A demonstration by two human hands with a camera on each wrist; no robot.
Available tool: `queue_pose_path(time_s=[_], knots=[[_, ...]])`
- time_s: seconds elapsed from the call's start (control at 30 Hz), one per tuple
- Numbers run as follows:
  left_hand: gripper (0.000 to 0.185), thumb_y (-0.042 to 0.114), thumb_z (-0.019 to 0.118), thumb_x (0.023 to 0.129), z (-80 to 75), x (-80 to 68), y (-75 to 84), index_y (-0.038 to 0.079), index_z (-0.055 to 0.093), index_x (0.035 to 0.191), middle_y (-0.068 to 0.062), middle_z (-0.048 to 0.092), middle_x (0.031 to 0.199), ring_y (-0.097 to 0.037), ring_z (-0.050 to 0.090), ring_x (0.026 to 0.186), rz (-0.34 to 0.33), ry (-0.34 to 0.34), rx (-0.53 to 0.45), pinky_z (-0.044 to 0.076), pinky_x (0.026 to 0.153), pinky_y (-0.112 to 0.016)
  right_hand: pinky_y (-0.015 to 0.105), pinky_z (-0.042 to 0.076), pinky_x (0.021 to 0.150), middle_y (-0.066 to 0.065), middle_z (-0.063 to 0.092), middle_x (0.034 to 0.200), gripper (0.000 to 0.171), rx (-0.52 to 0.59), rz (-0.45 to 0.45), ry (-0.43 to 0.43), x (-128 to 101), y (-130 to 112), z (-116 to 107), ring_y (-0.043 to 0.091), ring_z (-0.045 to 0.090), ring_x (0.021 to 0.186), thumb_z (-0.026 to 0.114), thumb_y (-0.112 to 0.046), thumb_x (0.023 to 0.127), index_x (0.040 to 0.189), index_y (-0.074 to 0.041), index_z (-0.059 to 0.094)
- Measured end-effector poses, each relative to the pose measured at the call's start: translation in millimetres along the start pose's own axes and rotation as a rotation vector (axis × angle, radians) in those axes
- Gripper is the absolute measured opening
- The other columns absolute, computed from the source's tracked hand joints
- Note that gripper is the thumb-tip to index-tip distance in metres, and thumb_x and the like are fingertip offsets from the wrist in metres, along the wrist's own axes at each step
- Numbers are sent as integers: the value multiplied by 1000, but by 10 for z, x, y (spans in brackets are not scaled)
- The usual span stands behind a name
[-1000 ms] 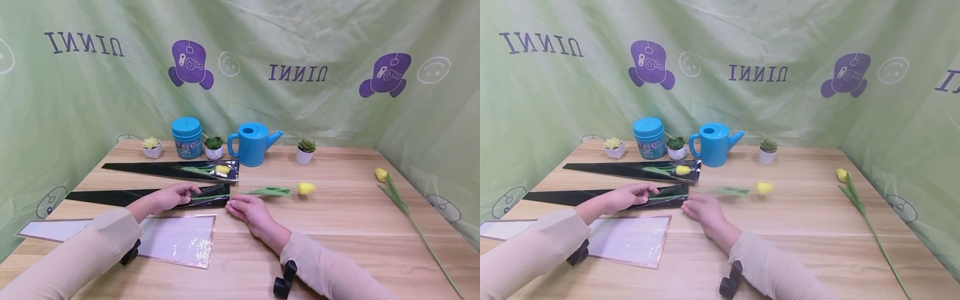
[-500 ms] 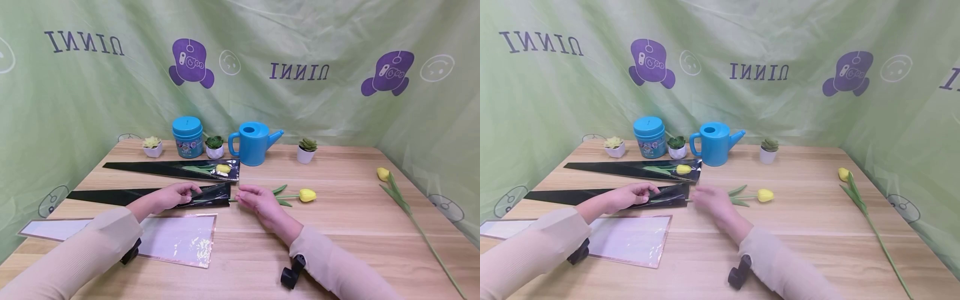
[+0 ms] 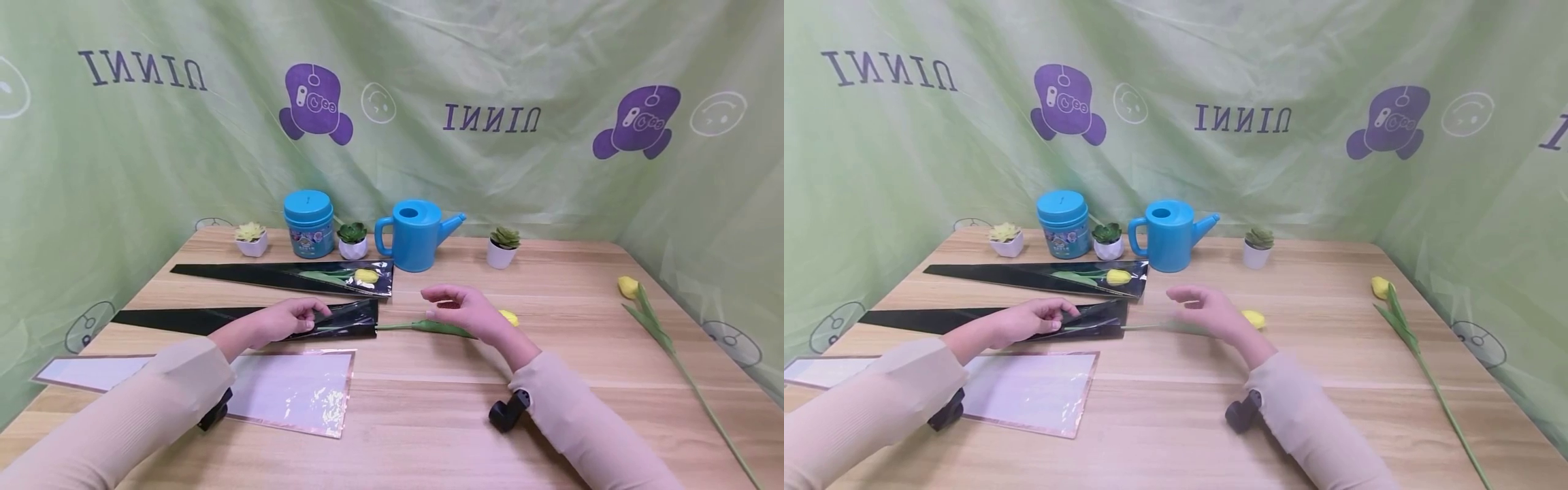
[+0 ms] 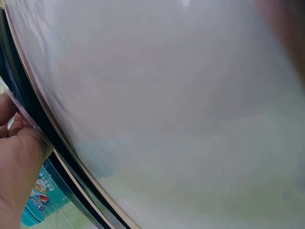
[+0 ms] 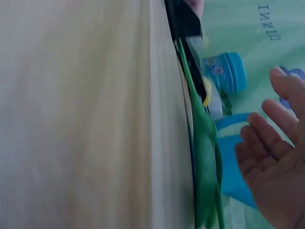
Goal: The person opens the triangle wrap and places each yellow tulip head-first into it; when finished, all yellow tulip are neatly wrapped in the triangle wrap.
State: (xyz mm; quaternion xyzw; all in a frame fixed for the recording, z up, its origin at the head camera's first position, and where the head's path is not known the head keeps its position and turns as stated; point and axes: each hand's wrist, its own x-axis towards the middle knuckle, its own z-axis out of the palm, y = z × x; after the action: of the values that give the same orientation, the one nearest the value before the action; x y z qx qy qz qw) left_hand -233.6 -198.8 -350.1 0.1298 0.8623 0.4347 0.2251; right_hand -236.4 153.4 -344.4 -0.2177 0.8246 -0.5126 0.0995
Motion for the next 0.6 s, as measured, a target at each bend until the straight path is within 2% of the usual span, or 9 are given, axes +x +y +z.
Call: queue_pose_path(time_s=[0.1,0.2,0.33,0.47,0.6], knots=[[34,-5,45,91,2,12,0,6,52,122,-7,42,88,-21,42,81,-2,0,-1,33,74,-32,44,36,101,11,55,129,52,-147,-59,-64,-4,45,-117,30,48,122,71,-22,81,127,-5,55],[34,-5,45,91,0,18,1,6,52,122,-7,42,88,-21,42,81,-4,-5,0,33,74,-32,50,33,102,10,56,128,54,-241,-107,-120,-5,76,-195,31,47,122,73,-23,79,127,-6,55],[34,-4,44,92,-7,10,4,9,53,121,-7,43,89,-22,43,86,-20,-20,3,33,77,-33,53,32,101,10,58,125,50,-289,-108,-180,12,112,-239,32,48,121,74,-21,78,123,-7,57],[34,-4,43,92,-20,5,2,11,53,121,-6,43,89,-22,43,90,-28,-42,16,31,80,-34,49,32,101,6,59,121,49,-334,-70,-233,50,137,-247,27,49,117,76,-20,76,121,-12,58],[34,-5,44,91,-23,21,9,11,53,120,-6,43,89,-23,42,91,-30,-39,6,31,80,-35,46,35,99,4,58,118,51,-380,-71,-272,79,149,-247,23,50,111,76,-18,75,122,-12,56]])
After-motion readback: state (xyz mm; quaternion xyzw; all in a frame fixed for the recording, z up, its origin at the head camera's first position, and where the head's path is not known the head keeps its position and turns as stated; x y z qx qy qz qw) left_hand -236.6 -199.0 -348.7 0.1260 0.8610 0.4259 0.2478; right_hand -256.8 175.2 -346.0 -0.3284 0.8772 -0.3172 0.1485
